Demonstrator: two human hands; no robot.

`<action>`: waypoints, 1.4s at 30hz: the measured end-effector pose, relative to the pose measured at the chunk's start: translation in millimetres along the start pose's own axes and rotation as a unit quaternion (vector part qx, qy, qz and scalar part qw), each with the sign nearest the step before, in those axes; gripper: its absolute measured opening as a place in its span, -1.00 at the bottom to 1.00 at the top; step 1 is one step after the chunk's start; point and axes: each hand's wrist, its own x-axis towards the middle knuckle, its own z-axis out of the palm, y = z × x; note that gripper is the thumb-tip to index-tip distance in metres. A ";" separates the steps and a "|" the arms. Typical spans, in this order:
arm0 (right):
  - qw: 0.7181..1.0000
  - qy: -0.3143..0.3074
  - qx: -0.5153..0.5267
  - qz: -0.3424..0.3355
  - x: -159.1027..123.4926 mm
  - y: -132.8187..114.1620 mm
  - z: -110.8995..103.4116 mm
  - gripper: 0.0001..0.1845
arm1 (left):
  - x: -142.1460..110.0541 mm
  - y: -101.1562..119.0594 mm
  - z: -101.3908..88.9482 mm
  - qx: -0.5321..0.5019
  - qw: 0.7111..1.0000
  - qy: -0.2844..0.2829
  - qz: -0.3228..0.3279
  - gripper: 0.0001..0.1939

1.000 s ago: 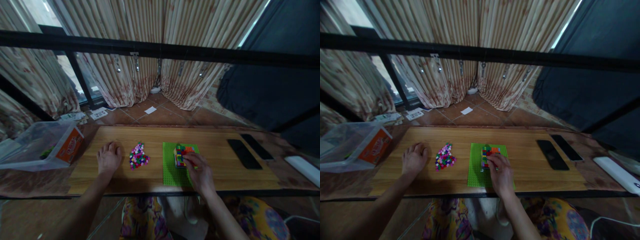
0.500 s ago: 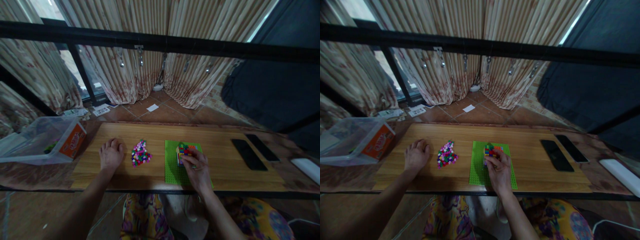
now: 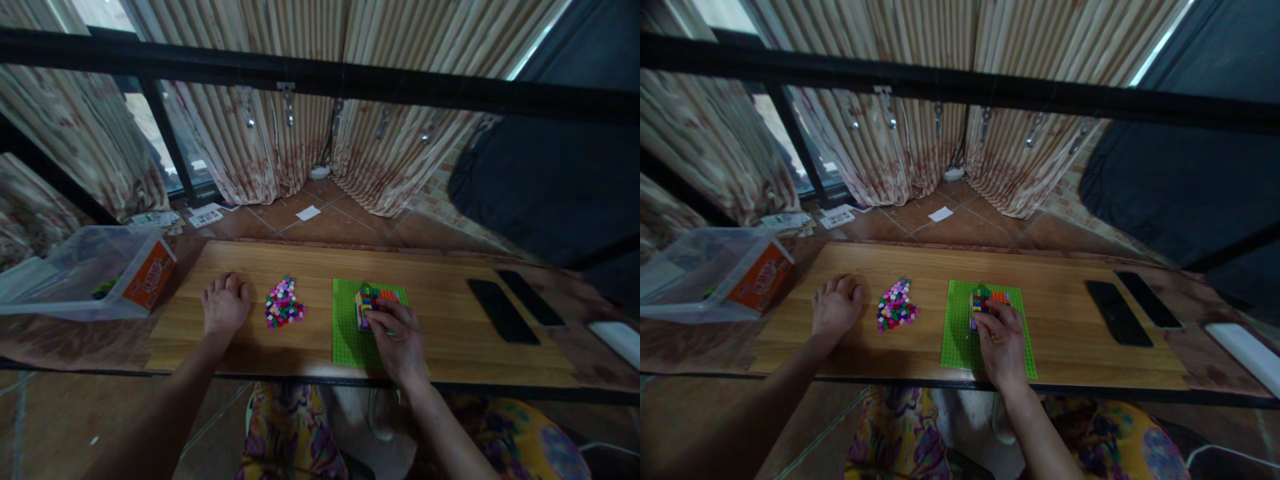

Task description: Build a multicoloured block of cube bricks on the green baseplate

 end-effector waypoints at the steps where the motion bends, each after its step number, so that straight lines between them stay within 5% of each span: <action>1: 1.000 0.001 -0.001 0.000 0.2 0.2 0.1 -0.83 | -0.1 0.2 -0.2 0.000 1.000 -0.001 0.001 -0.57; 13: 0.999 -0.017 0.025 0.024 2.1 2.8 -6.3 -0.80 | -1.4 1.6 -2.4 -0.001 1.000 0.001 -0.001 -0.58; 20: 0.996 0.030 0.072 0.051 6.7 -38.6 -15.3 -0.80 | -2.4 1.1 -1.0 -0.009 1.000 0.005 -0.002 -0.59; 26: 0.986 -0.127 0.106 0.029 27.9 -70.4 40.2 -0.73 | -2.9 0.4 -0.1 -0.008 1.000 0.001 -0.004 -0.59; 33: 0.974 -0.226 0.014 -0.007 66.1 -54.9 124.7 -0.64 | -2.9 -0.3 0.8 -0.023 1.000 0.001 -0.010 -0.60; 37: 0.959 -0.276 -0.014 -0.055 79.1 -47.8 144.8 -0.62 | -3.6 -1.9 4.8 -0.030 1.000 0.005 -0.008 -0.60; 42: 0.950 -0.298 -0.038 -0.086 78.8 -49.8 144.0 -0.75 | -3.5 -2.0 6.3 -0.027 1.000 0.009 -0.009 -0.59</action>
